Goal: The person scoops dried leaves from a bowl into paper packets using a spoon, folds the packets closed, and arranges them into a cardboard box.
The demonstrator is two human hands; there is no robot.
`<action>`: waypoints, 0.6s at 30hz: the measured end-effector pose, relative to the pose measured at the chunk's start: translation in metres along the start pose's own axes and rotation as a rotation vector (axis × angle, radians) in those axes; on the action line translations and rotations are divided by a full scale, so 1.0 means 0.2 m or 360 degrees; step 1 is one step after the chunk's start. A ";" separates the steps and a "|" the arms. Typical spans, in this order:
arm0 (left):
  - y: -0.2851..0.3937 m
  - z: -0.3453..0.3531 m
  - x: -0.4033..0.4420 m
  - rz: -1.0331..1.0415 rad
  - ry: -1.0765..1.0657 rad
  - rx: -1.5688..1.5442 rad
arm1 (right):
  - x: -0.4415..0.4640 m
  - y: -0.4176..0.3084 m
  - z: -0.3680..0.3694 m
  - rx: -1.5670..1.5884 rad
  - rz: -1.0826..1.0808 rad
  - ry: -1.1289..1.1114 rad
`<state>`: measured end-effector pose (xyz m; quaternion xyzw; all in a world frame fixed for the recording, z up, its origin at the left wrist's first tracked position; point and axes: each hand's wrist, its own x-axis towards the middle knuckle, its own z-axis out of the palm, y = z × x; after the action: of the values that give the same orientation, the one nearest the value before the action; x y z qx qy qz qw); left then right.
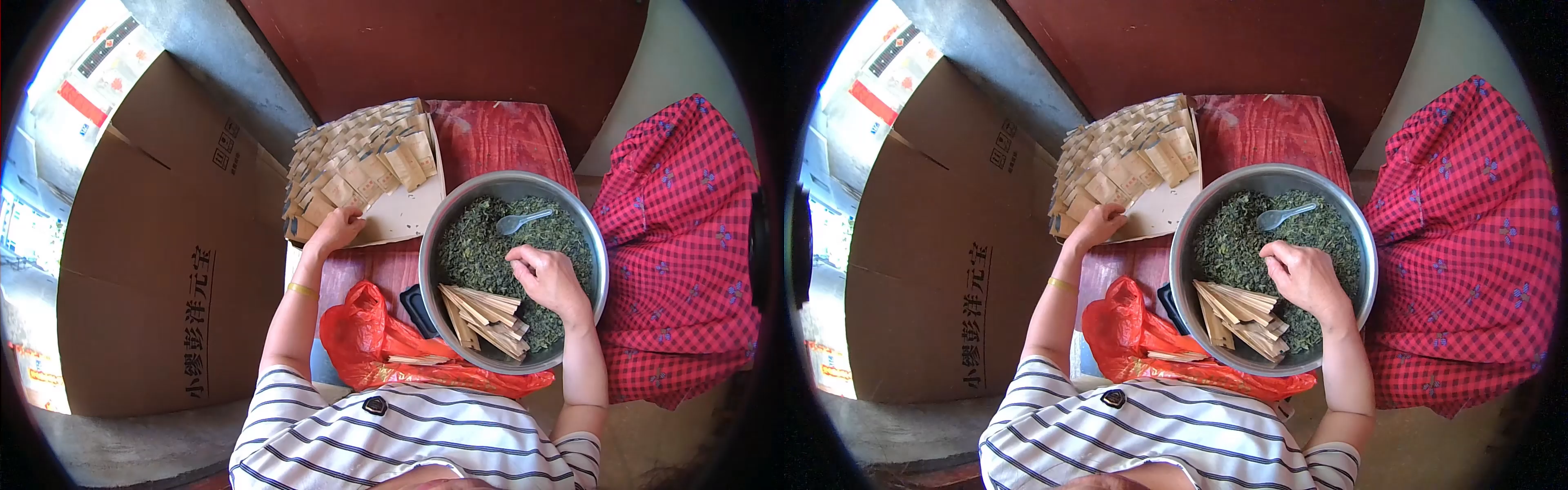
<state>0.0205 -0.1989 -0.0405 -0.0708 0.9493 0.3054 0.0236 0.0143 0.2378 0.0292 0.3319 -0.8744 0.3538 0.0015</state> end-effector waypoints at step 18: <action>0.03 -0.03 0.01 -0.0232 0.0068 0.0023 | -0.01 0.00 0.01 -0.0015 0.0000 -0.0053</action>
<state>0.0175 -0.1971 -0.0328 -0.1460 0.9441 0.2943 0.0261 0.0158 0.2369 0.0273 0.3376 -0.8761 0.3441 -0.0115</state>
